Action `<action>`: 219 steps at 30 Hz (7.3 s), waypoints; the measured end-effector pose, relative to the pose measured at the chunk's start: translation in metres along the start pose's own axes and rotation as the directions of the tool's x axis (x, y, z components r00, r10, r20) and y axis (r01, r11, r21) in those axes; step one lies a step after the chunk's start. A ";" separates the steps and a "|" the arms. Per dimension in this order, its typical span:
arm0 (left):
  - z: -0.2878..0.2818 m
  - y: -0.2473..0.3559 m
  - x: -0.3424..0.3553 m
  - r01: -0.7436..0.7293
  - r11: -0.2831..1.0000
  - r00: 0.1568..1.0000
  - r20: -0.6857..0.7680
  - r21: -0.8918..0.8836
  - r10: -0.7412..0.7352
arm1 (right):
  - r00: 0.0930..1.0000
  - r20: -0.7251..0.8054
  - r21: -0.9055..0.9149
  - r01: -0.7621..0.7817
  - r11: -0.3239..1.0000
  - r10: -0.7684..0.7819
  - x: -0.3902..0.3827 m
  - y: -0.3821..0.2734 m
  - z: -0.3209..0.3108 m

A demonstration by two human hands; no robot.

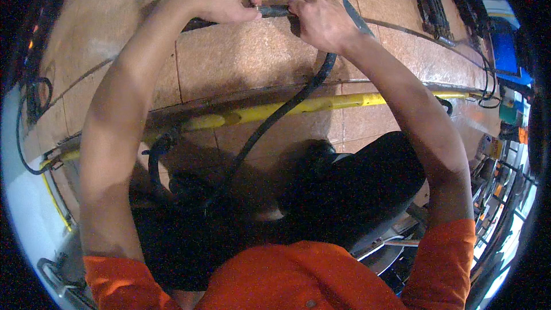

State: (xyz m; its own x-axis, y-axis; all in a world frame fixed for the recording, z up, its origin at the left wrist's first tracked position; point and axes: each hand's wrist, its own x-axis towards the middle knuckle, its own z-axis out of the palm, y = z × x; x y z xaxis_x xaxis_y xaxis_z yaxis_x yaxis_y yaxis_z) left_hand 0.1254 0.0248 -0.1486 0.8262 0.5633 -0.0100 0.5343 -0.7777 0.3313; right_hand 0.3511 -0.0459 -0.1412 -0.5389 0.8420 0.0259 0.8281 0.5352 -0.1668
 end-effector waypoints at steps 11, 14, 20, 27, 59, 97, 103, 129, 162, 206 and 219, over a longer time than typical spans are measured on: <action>-0.006 0.009 0.000 0.136 0.974 0.990 0.001 -0.183 -0.138 | 0.998 0.036 -0.103 -0.046 0.994 0.050 0.001 0.003 0.008; -0.003 0.008 -0.001 -0.019 0.994 0.985 -0.170 -0.108 0.000 | 0.995 0.043 -0.160 -0.080 0.984 0.088 0.001 -0.001 0.008; -0.009 0.010 0.002 0.135 0.977 0.991 0.024 -0.162 -0.133 | 0.998 0.007 -0.194 -0.056 0.980 0.058 -0.002 -0.001 0.009; 0.001 0.004 0.000 -0.044 0.999 0.997 -0.072 -0.027 0.042 | 0.997 -0.074 -0.189 0.004 0.982 -0.018 -0.003 0.004 0.016; 0.010 -0.006 -0.026 -0.139 0.983 0.954 -0.252 0.118 0.165 | 0.941 -0.334 0.147 0.000 0.989 0.050 -0.007 -0.008 0.032; 0.026 -0.086 -0.084 0.595 0.404 0.413 -0.167 -0.695 -0.895 | 0.925 0.118 0.097 -0.372 0.923 0.361 -0.001 -0.041 0.006; 0.055 -0.096 -0.090 0.604 0.600 0.500 -0.336 -0.524 -0.798 | 0.980 -0.009 0.047 -0.196 0.979 0.197 0.006 -0.025 0.028; 0.032 -0.075 -0.092 0.509 0.300 0.328 -0.141 -0.807 -0.934 | 0.976 -0.207 0.077 -0.057 0.995 0.072 0.008 -0.026 0.028; 0.019 0.024 -0.046 0.084 0.991 0.864 -0.503 0.100 -0.023 | 0.691 0.312 0.869 -0.484 0.097 0.652 -0.121 0.017 -0.112; 0.036 0.053 -0.044 0.340 0.766 0.741 -0.347 -0.545 -0.575 | 0.752 0.174 -0.259 0.658 0.707 -0.636 0.127 0.096 -0.060; 0.038 0.051 -0.046 0.311 0.757 0.753 -0.337 -0.574 -0.565 | 0.729 0.303 -0.110 0.666 0.738 -0.613 0.139 0.087 -0.056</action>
State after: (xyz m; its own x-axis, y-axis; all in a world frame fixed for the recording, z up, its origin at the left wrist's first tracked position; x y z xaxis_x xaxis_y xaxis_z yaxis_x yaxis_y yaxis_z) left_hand 0.1211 -0.0515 -0.1673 0.2598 0.9577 0.1234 0.5588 -0.2534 0.7897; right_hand 0.3566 0.1216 -0.0971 -0.9476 0.2653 -0.1779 0.2691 0.9631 0.0027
